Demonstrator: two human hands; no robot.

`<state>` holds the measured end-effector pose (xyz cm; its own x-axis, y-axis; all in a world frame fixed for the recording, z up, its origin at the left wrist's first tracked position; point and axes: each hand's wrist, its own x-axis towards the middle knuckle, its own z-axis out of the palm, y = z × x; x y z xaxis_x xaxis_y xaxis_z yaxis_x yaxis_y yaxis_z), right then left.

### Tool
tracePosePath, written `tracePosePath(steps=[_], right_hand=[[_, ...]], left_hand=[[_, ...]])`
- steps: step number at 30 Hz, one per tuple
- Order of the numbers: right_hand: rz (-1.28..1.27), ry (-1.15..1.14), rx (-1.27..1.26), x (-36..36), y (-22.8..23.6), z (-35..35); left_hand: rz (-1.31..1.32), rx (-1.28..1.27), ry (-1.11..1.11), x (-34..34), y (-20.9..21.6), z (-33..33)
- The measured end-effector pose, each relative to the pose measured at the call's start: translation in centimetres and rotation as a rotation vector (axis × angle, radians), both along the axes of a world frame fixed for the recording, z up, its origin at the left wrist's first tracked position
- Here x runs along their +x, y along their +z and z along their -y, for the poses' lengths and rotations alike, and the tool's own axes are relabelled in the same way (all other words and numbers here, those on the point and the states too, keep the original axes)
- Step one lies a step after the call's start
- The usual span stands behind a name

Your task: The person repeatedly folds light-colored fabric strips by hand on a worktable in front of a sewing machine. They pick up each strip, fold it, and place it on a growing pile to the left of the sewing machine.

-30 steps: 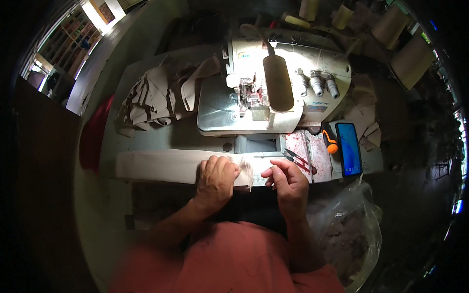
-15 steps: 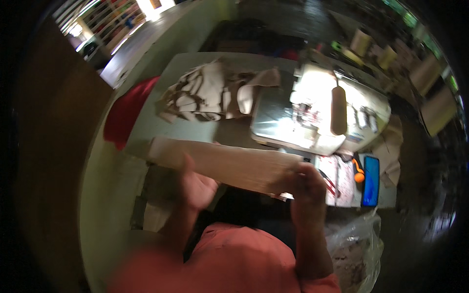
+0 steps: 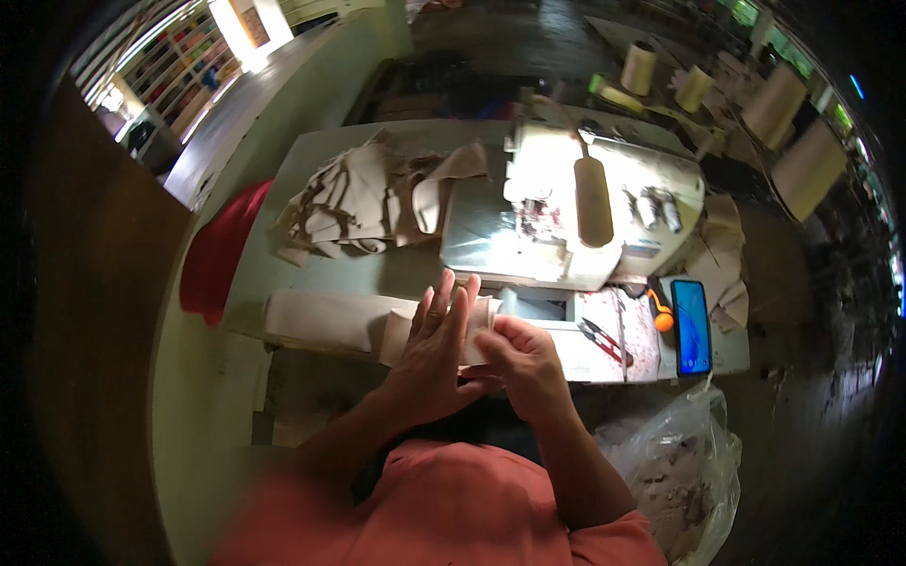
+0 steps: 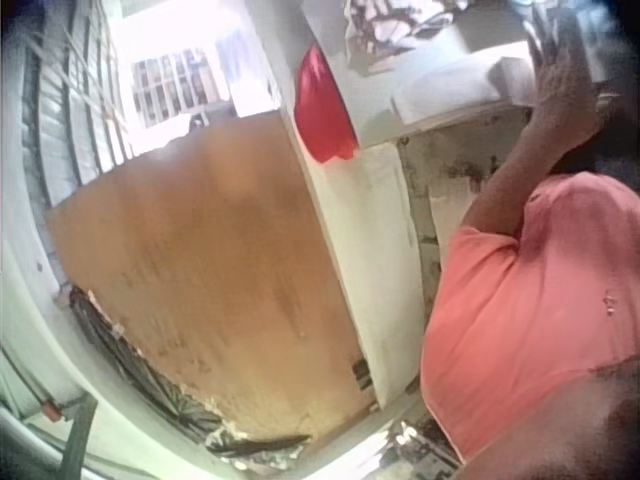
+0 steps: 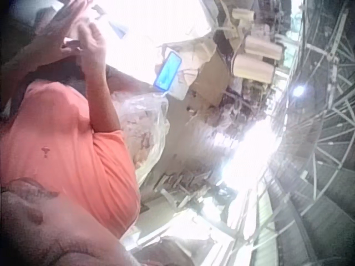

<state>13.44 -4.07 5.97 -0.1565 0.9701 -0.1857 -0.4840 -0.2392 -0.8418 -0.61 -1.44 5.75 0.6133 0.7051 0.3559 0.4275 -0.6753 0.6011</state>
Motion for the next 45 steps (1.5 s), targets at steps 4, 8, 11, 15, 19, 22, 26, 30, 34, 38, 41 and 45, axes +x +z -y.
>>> tracePosePath(steps=[4,8,11,15,19,22,26,30,34,38,41,45], right_hand=[[0.208,-0.039,0.040,0.6,0.6,0.6],[0.277,0.010,0.136,1.0,0.2,0.7],[0.284,0.011,0.138,1.3,0.0,0.7],[0.267,-0.080,0.085,1.1,0.3,1.0],[0.257,-0.119,0.093,1.5,0.0,0.4],[0.286,-0.153,0.069,2.0,-0.4,-0.7],[0.275,-0.242,0.050,2.6,-1.4,-2.6],[0.369,-0.369,0.169,2.8,-3.0,-3.7],[0.167,-0.350,0.095,2.5,-4.6,-3.1],[0.338,-0.373,0.137,2.3,-4.4,-4.1],[0.348,-0.361,0.105,2.6,-4.2,-4.8],[0.318,-0.383,0.085,2.5,-4.2,-5.1]], left_hand=[[0.333,-0.497,-0.147,-0.9,-0.1,-2.2],[0.414,-0.976,-0.234,-0.7,0.7,-4.7],[0.347,-0.887,-0.109,-0.3,1.9,-4.5],[0.279,-0.660,0.005,0.3,1.6,-4.5],[0.224,-0.360,0.046,1.4,1.9,-5.0],[0.204,-0.211,0.050,2.5,1.6,-6.2],[0.108,-0.104,0.062,3.8,0.3,-8.9],[-0.019,0.208,-0.078,4.0,-0.7,-10.6],[-0.198,0.226,-0.107,3.4,-0.7,-9.8],[-0.087,0.140,-0.062,3.8,-0.6,-11.2],[-0.055,0.142,-0.115,4.4,-0.8,-12.3],[-0.076,0.296,-0.112,4.5,-0.9,-12.9]])
